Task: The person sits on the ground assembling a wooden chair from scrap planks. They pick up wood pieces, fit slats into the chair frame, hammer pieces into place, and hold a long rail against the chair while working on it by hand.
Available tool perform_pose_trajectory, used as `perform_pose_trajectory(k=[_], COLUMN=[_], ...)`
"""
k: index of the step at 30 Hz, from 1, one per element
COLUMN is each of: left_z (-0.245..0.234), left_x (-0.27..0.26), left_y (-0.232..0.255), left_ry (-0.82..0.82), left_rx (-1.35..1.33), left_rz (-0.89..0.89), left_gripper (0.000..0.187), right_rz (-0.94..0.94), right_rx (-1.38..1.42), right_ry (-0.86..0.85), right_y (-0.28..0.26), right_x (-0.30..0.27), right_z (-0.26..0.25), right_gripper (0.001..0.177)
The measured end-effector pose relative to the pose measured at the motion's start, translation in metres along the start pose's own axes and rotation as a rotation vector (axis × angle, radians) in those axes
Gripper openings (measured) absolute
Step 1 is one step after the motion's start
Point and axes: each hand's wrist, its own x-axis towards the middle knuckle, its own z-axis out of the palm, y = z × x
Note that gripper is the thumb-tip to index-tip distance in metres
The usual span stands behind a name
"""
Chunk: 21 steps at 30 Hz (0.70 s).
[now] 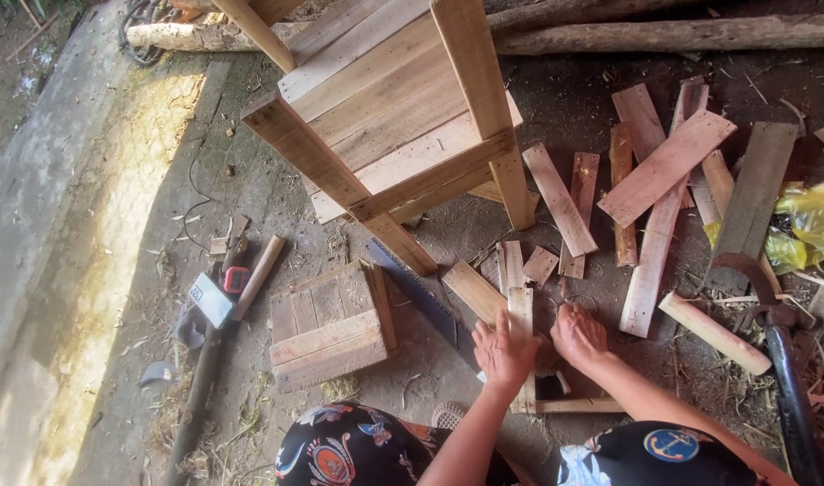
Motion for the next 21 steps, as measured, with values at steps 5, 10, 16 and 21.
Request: perform_pose_trajectory(k=[5,10,16,21], left_z=[0.008,0.012,0.008,-0.011], left_x=[0.021,0.029,0.037,0.021], left_y=[0.002,0.02,0.02,0.035], left_ry=[0.292,-0.103,-0.198,-0.053], left_rx=[-0.21,-0.902,-1.217,-1.197], left_rz=[0.254,-0.012,0.061,0.167], left_gripper=[0.042,0.024,0.017,0.042], right_rz=[-0.02,-0.029,-0.041,-0.049], right_rx=[0.764,1.19,1.273,1.236], right_ry=[0.233,0.201,0.123,0.105], right_y=[-0.026,-0.046,-0.045,-0.033], right_x=[-0.03,-0.045,-0.045,-0.041], right_z=[-0.074,-0.124,-0.136,-0.129], right_gripper=[0.008,0.022,0.032,0.029])
